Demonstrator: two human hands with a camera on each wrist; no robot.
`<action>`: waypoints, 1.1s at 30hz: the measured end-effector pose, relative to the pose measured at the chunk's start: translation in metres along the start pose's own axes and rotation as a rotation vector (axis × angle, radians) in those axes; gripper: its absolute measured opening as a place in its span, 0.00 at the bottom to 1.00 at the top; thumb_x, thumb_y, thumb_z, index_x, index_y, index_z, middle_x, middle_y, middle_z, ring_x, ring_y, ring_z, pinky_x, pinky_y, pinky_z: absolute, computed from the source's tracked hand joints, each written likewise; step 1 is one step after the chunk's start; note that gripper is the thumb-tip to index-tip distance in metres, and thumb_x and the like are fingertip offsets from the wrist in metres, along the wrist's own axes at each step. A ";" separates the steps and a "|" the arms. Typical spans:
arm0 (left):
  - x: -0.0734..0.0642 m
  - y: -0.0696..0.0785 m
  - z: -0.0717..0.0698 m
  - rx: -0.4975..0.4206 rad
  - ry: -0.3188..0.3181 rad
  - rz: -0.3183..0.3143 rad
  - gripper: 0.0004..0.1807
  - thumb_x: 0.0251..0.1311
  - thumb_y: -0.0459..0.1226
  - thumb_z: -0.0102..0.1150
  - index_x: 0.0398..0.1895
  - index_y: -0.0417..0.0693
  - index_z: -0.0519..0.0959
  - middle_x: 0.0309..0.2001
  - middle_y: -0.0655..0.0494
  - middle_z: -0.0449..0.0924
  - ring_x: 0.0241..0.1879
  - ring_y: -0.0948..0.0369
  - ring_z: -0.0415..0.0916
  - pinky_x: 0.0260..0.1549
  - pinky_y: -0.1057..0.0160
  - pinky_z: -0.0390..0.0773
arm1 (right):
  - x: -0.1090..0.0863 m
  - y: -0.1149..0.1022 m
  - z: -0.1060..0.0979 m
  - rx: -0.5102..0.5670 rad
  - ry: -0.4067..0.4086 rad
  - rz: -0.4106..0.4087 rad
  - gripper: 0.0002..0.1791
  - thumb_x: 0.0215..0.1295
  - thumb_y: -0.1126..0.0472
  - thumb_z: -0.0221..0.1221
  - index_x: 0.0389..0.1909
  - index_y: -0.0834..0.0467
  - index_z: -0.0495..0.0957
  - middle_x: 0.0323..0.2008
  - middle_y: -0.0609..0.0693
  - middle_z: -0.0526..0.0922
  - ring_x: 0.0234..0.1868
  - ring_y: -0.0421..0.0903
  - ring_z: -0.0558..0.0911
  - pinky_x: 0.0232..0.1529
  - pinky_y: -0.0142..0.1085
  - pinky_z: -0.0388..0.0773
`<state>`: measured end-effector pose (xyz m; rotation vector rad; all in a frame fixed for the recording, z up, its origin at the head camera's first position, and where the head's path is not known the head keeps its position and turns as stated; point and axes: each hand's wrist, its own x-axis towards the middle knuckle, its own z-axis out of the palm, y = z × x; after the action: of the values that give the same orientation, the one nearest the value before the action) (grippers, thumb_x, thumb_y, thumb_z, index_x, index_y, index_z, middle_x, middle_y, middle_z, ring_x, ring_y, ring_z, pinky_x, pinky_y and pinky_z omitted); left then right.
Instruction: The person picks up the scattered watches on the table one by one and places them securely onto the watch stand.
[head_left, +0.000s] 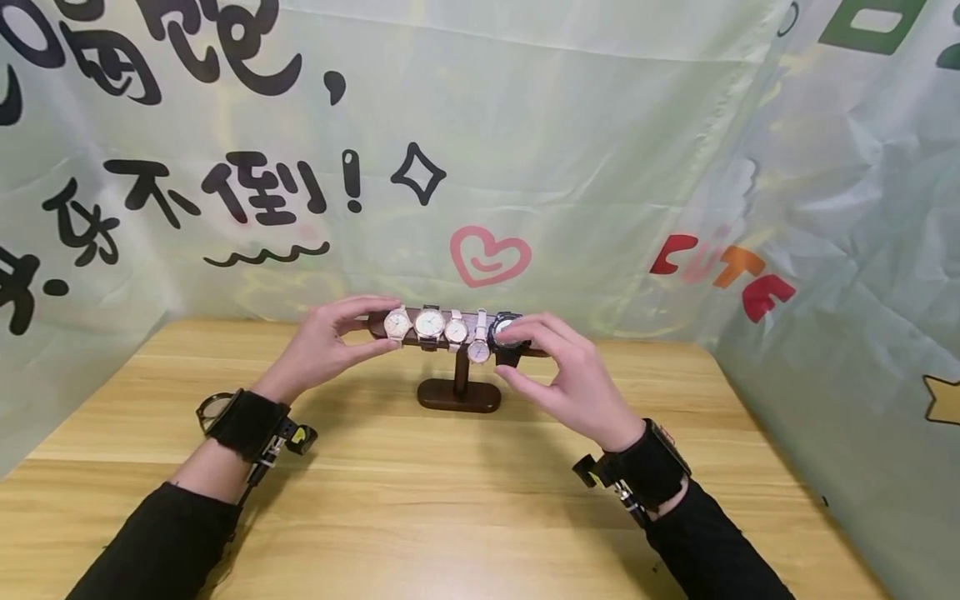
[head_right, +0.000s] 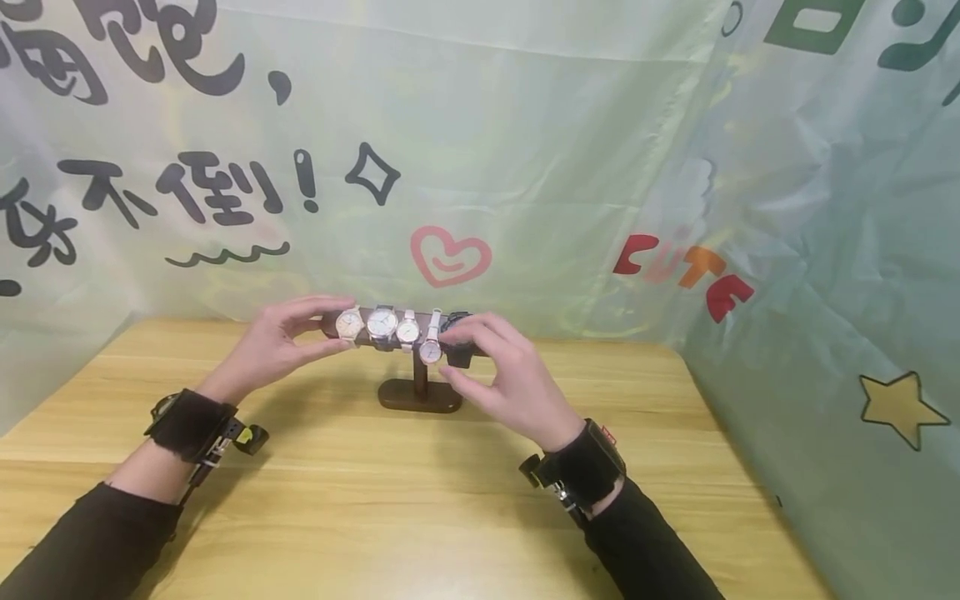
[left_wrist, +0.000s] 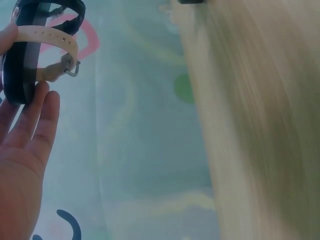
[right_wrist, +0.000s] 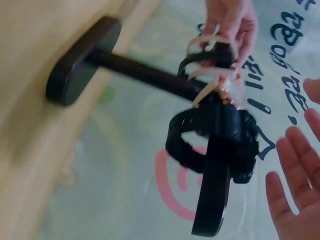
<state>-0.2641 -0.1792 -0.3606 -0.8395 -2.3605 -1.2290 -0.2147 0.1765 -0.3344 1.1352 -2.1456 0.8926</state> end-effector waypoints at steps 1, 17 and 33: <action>0.000 0.000 0.001 0.004 0.002 0.005 0.29 0.61 0.35 0.78 0.67 0.54 0.84 0.68 0.52 0.83 0.59 0.62 0.83 0.60 0.74 0.82 | 0.001 0.001 0.000 -0.034 -0.011 0.003 0.22 0.63 0.62 0.77 0.57 0.58 0.85 0.58 0.51 0.85 0.62 0.48 0.81 0.62 0.41 0.83; -0.003 0.001 0.003 0.007 0.011 0.031 0.29 0.61 0.36 0.79 0.67 0.54 0.84 0.67 0.53 0.84 0.54 0.66 0.83 0.56 0.71 0.86 | 0.029 0.011 0.019 -0.556 -0.204 -0.034 0.42 0.53 0.40 0.81 0.65 0.55 0.79 0.63 0.54 0.82 0.69 0.57 0.76 0.73 0.55 0.73; -0.003 0.002 0.002 0.023 0.011 0.020 0.29 0.62 0.36 0.78 0.67 0.55 0.84 0.68 0.53 0.83 0.57 0.60 0.84 0.57 0.71 0.85 | 0.038 0.013 0.022 -0.540 -0.184 -0.026 0.31 0.57 0.47 0.78 0.57 0.54 0.80 0.54 0.51 0.87 0.62 0.55 0.81 0.68 0.54 0.77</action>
<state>-0.2603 -0.1780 -0.3623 -0.8448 -2.3469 -1.1934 -0.2482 0.1469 -0.3254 0.9852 -2.3101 0.1694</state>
